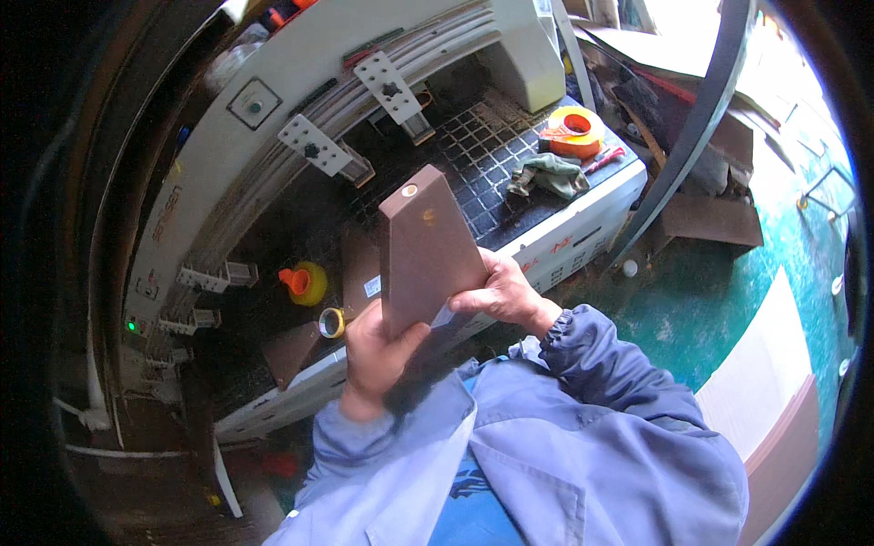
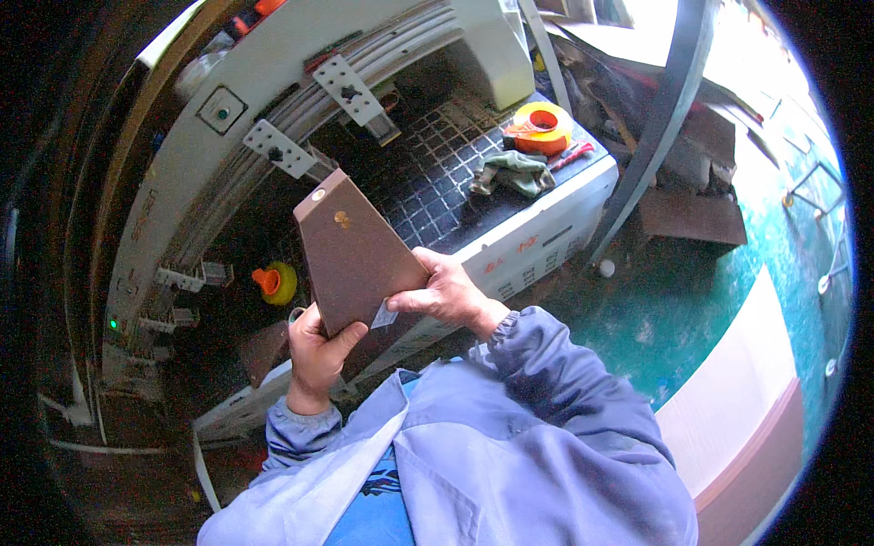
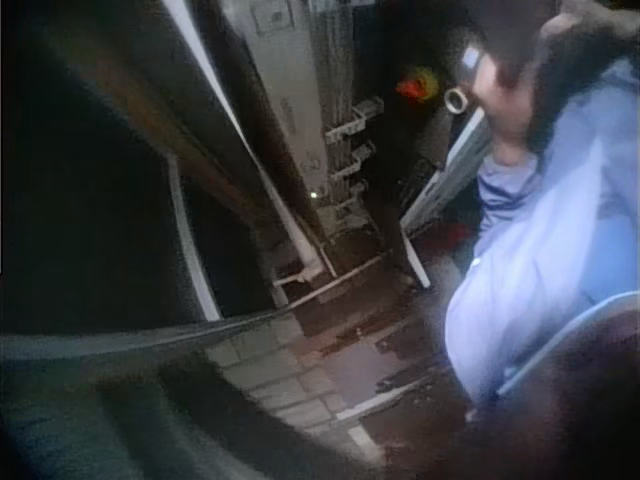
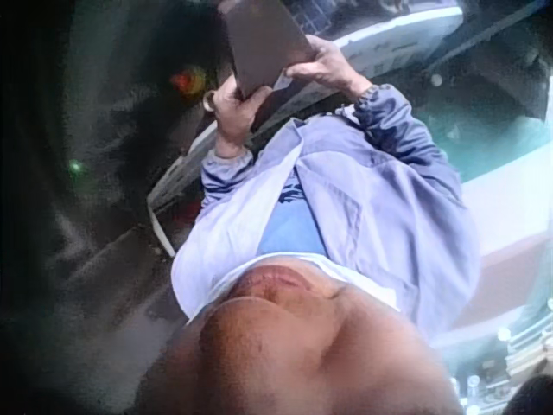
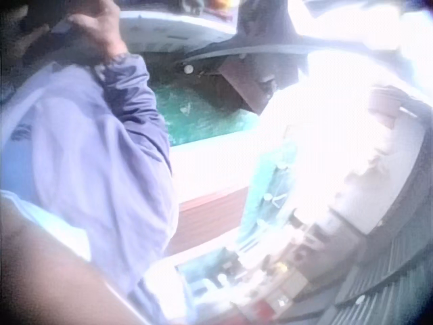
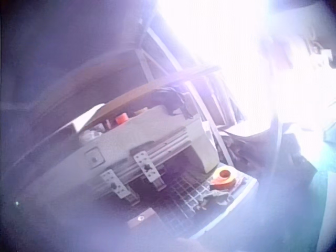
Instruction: The person handles triangular wooden panels, inserts small yellow plastic plugs into pre-drilled holes, and uses a utility knife and screwdriver to clean and adjust the holes. The person repeatedly picks up, inspects, and places the panels on a workbench in a workshop setting.
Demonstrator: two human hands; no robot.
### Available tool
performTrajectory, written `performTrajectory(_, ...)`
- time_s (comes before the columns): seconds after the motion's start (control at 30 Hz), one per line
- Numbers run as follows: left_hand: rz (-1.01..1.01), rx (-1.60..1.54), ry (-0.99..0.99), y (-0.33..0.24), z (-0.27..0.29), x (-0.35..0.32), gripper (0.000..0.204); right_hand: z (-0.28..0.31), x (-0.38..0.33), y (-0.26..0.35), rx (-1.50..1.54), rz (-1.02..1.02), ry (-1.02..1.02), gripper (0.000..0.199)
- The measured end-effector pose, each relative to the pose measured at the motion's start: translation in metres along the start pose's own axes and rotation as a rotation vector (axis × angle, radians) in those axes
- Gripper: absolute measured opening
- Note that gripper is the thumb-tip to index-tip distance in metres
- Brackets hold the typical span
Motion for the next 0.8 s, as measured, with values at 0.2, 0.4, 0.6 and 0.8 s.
performTrajectory(0.2, -0.03, 0.063, -0.037, -0.004, 0.008, -0.007, 0.023, -0.006, 0.001, 0.006, -0.106, 0.036, -0.007, 0.052)
performTrajectory(0.4, 0.038, -0.089, -0.101, 0.007, 0.018, -0.02, 0.029, -0.007, -0.004, 0.021, -0.116, 0.09, -0.072, 0.03)
performTrajectory(0.6, 0.171, -0.652, -0.261, 0.025, 0.03, -0.026, 0.036, 0.018, -0.001, 0.031, -0.112, 0.096, -0.283, 0.024)
performTrajectory(0.8, 0.337, -0.842, -0.393, 0.048, 0.044, -0.031, 0.041, 0.006, -0.009, 0.015, -0.027, -0.089, -0.149, 0.031)
Point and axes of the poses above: each hand's wrist, its own x-axis towards the middle knuckle, its own z-axis out of the back of the hand, y = z × x, the point moved 7 cm from there along x, towards the middle knuckle, and after that the axes turned 6 degrees about -z, right-handed, at the moved point
